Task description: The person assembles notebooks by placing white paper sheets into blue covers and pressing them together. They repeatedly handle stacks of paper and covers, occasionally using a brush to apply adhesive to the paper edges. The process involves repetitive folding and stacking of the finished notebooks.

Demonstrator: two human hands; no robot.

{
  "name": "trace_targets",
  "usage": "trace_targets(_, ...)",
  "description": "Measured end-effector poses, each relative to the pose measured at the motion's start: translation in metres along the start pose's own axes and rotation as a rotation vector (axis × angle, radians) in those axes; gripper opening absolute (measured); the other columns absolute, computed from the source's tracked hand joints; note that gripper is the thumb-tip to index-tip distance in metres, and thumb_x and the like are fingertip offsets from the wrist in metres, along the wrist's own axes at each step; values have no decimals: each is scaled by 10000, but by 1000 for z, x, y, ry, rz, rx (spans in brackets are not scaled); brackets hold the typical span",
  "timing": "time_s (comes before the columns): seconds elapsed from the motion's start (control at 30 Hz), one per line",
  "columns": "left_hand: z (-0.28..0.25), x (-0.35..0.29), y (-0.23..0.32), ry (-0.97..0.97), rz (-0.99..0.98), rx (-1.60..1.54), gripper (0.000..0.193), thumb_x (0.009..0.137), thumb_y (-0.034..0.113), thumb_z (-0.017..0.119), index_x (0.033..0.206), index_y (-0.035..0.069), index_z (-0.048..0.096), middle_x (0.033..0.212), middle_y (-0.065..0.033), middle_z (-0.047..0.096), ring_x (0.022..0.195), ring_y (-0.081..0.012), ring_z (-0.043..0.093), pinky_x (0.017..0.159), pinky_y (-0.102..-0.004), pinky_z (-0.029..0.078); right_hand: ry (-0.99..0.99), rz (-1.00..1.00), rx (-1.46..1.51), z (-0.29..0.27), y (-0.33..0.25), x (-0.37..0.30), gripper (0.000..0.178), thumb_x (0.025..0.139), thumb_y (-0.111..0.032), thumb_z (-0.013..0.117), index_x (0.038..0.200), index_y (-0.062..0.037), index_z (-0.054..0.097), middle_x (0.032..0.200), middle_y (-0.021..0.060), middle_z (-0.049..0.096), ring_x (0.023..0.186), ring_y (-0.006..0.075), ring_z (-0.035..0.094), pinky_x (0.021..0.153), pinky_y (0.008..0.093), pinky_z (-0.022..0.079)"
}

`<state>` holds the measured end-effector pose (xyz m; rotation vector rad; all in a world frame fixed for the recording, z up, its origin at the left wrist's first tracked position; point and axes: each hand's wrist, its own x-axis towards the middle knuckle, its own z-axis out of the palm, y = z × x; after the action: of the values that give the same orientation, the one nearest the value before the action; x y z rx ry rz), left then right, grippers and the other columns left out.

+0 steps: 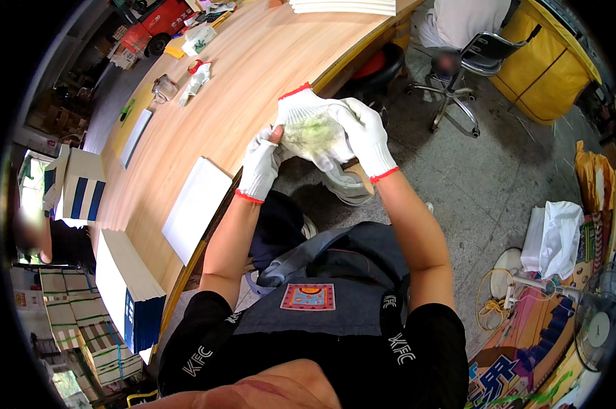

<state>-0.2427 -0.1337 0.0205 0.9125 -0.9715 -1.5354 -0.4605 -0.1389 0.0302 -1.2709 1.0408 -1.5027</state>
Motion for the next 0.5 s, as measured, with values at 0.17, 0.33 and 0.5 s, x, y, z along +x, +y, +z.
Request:
trace_targets(0.17,-10,-5,10,26,65,206,619,943,395,652,1362,-24,474,1288,-99,576,1138,-179,574,952,-370,504,10,-424,-451,12,-28,-14,136,917,-126,641,1008,-41,695,989,55,700,868,146,636,797,247,483)
trace_targets(0.33,-7,-6,-7,-31,8,-92,409,963,259,634,1263,-5,547,1094,-87,669,940,-171,667,806,-352,564,-230,-903,-1021,32,-17,-34,208,831,-366,695,939,-188,695,902,-4,648,868,225,628,827,412,483)
trace_targets(0.5,-10,-7,-5,113,-296,-415,311,974,186,586,1209,-17,561,1109,-137,679,975,-267,683,860,-417,564,-31,-450,-434,0,-37,-12,287,891,-294,653,1066,-74,706,949,98,724,865,246,692,784,359,532)
